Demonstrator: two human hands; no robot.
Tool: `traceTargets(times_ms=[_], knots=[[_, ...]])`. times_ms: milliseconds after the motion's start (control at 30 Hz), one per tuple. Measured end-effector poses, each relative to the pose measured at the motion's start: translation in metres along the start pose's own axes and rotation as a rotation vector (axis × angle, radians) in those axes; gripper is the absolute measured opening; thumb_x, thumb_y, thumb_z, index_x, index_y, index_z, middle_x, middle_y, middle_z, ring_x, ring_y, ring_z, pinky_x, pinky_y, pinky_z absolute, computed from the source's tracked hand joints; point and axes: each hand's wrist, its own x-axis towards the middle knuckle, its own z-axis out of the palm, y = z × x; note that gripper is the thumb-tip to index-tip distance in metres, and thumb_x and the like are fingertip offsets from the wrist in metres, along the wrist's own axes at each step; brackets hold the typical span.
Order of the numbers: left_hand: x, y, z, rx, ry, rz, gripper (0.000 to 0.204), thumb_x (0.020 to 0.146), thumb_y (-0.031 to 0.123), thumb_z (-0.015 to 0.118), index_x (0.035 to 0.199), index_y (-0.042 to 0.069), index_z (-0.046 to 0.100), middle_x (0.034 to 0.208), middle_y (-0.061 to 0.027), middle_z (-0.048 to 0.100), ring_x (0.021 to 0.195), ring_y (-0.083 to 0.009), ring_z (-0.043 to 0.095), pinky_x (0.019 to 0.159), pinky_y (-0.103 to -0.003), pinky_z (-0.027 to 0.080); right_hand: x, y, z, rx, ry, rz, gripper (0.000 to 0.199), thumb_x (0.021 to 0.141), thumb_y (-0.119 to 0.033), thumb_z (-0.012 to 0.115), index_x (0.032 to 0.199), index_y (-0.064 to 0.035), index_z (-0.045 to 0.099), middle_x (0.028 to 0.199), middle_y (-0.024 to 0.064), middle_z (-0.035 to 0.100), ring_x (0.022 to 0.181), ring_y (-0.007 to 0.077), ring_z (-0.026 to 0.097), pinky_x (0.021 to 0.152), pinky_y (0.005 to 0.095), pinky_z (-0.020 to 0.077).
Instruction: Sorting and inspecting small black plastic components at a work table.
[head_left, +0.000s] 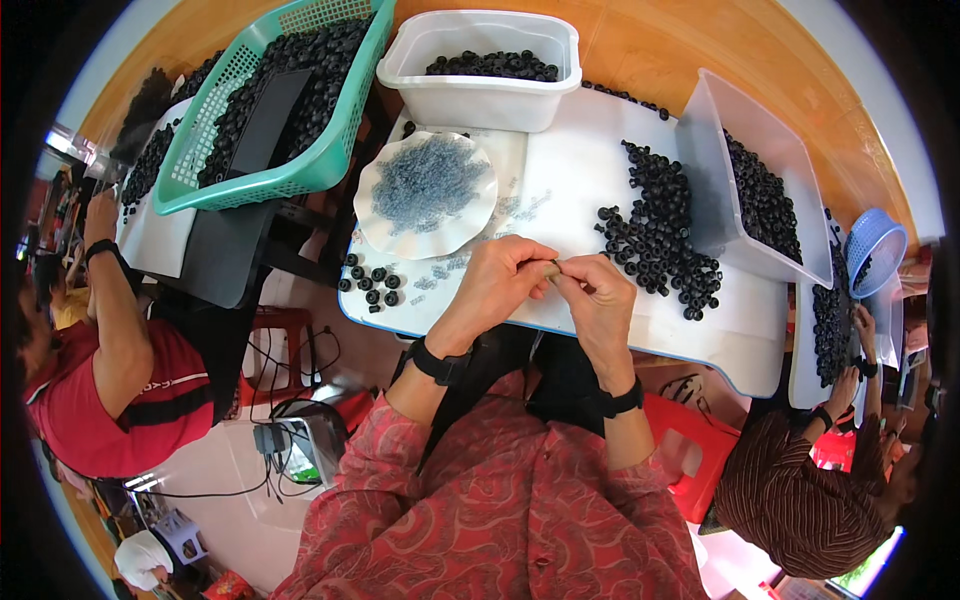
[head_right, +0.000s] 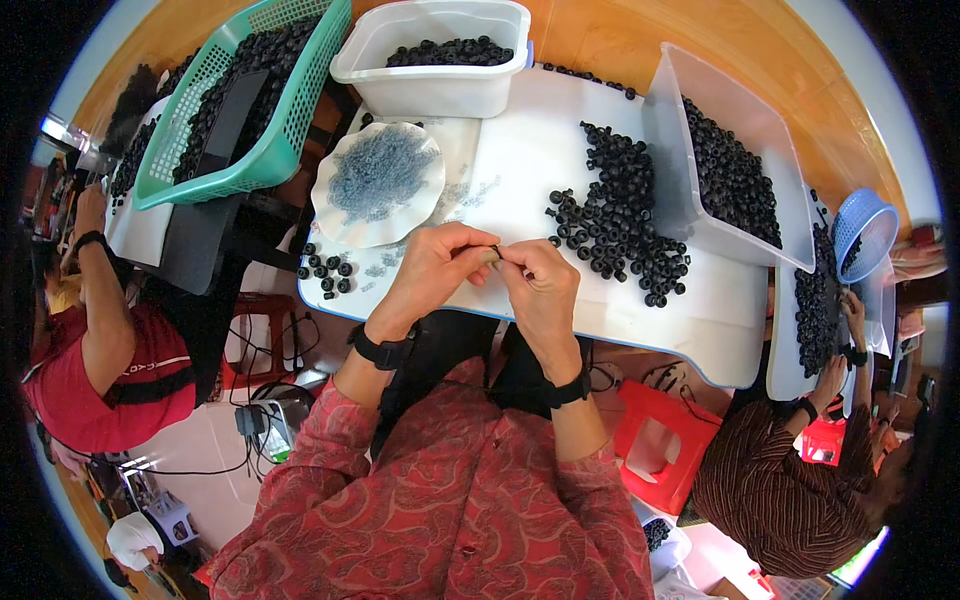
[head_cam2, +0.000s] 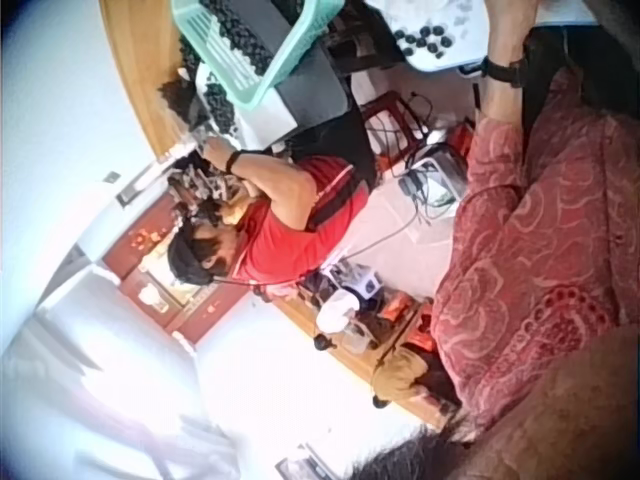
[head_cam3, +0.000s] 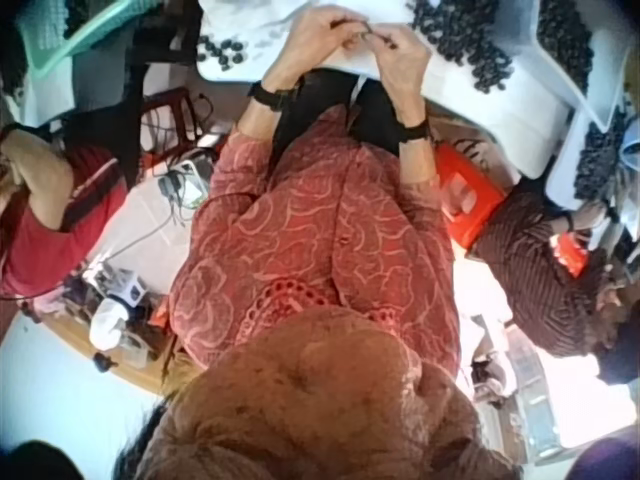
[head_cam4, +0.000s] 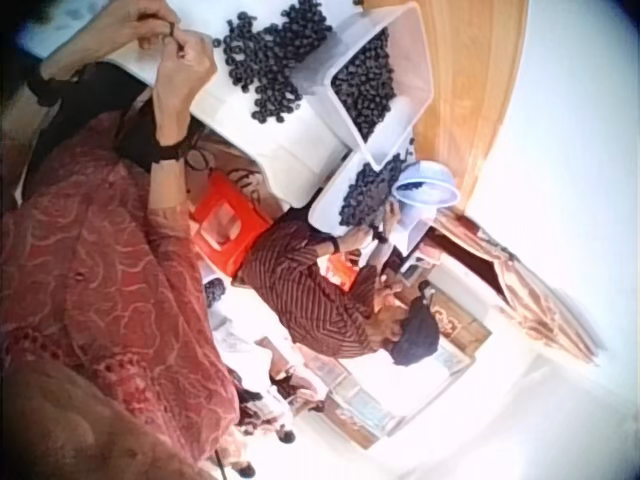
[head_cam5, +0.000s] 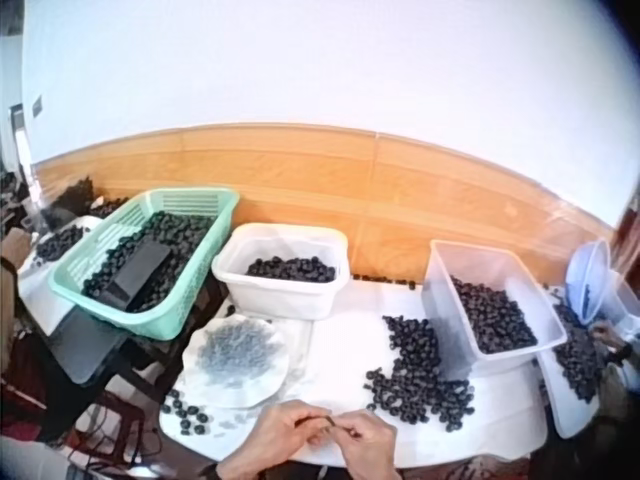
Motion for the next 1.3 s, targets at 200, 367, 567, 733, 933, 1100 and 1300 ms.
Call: traceTargets(times_ms=[200,367,567,733,933,1100,1300], knots=[[0.011,-0.012,0.006,0.157,0.042,0.027,0.014,0.088,0.0,0.066,0.099,-0.006,0.07,0.086,-0.0109,0.069,0.064,-0.0131,0.066,0.058,-0.025,0.054,0.004,0.012,0.006,-0.117,0.072,-0.012,0.013,0.074,0.007,0.073,0.081,-0.0029,0.071,0.084,0.005,0.058,0.07,0.0157,0.058,0.059,0.0272,0.0464],[0.015,-0.016,0.01,0.459,0.054,0.239,0.014,0.083,-0.004,0.067,0.095,-0.003,0.071,0.078,-0.0126,0.065,0.059,-0.017,0.065,0.054,-0.028,0.051,0.005,0.018,0.004,-0.221,0.041,0.001,0.019,0.071,0.013,0.07,0.084,-0.0008,0.072,0.084,0.0051,0.057,0.071,0.013,0.057,0.06,0.025,0.0466],[0.008,-0.015,0.017,0.669,0.097,0.45,0.014,0.081,-0.003,0.064,0.093,0.0,0.071,0.075,-0.016,0.059,0.068,-0.0312,0.062,0.06,-0.038,0.051,0.004,0.011,-0.001,-0.223,0.02,-0.019,0.013,0.071,0.012,0.066,0.079,0.001,0.068,0.087,0.0107,0.059,0.075,0.025,0.061,0.062,0.0332,0.0493],[0.001,-0.014,0.025,0.645,0.122,0.414,0.017,0.081,-0.003,0.062,0.096,0.0,0.069,0.082,-0.0172,0.059,0.073,-0.0351,0.061,0.063,-0.041,0.051,-0.001,0.009,0.001,-0.221,0.054,-0.018,0.013,0.075,0.011,0.063,0.083,0.0018,0.067,0.089,0.0122,0.06,0.077,0.0277,0.061,0.065,0.0345,0.0505],[-0.002,-0.009,0.026,0.681,0.112,0.466,0.017,0.081,0.0,0.06,0.097,-0.002,0.066,0.086,-0.0179,0.058,0.077,-0.0369,0.062,0.065,-0.042,0.051,-0.007,-0.024,0.008,-0.203,0.217,-0.217,0.019,0.087,0.001,0.061,0.105,0.0036,0.065,0.106,0.017,0.063,0.093,0.0316,0.063,0.079,0.0343,0.0515],[-0.006,-0.016,0.03,0.353,0.073,0.387,0.023,0.078,0.006,0.062,0.099,-0.001,0.065,0.097,-0.0205,0.061,0.086,-0.0371,0.064,0.066,-0.041,0.053,-0.005,-0.031,0.021,-0.146,-0.052,-0.433,0.033,0.092,-0.011,0.057,0.122,0.0016,0.062,0.127,0.0173,0.059,0.122,0.0363,0.052,0.108,0.0496,0.0359],[-0.004,-0.019,0.025,0.376,0.054,0.374,0.023,0.078,0.007,0.062,0.1,-0.001,0.065,0.098,-0.0206,0.061,0.087,-0.037,0.064,0.066,-0.04,0.054,-0.006,-0.017,0.031,-0.018,-0.098,-0.342,0.042,0.096,-0.022,0.048,0.133,-0.0021,0.054,0.13,0.0157,0.057,0.127,0.0369,0.048,0.115,0.0542,0.0219]])
